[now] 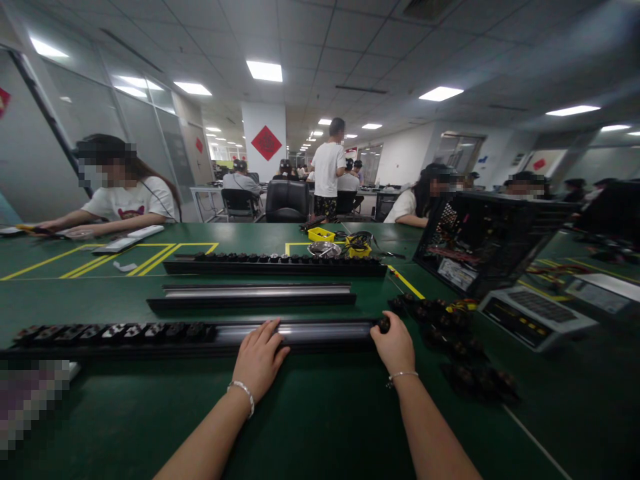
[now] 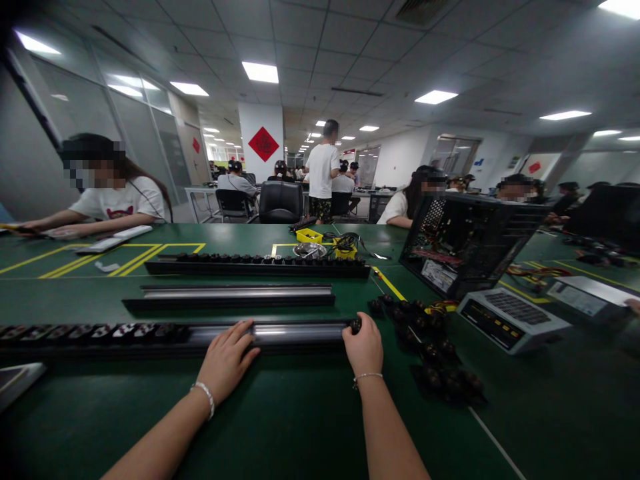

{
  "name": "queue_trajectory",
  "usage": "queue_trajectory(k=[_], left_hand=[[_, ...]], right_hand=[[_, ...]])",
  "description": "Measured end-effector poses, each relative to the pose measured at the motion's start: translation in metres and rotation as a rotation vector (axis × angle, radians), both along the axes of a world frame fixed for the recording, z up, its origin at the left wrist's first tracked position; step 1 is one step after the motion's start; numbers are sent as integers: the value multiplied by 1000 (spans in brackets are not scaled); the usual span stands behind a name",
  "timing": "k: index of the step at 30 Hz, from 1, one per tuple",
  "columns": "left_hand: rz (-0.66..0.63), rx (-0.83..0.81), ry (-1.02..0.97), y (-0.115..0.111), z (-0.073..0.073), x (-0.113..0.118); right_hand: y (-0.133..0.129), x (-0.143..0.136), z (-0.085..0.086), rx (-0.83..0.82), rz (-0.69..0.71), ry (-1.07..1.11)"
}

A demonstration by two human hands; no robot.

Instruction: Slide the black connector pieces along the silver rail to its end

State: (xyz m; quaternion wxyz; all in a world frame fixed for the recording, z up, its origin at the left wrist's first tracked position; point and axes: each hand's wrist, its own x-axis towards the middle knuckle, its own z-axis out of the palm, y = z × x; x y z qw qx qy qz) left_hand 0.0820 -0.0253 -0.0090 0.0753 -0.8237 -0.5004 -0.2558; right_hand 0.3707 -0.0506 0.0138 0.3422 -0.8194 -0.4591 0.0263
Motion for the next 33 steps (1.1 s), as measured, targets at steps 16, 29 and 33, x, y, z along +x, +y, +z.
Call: queue_trajectory(k=[16, 29, 33], left_hand=[[5, -30, 31, -1, 4, 1], [2, -21, 30, -1, 2, -1], [1, -18, 29, -1, 3, -1]], right_hand=[[0, 9, -1, -57, -52, 45], [-1, 17, 3, -27, -33, 102], [-2, 28, 0, -6, -84, 102]])
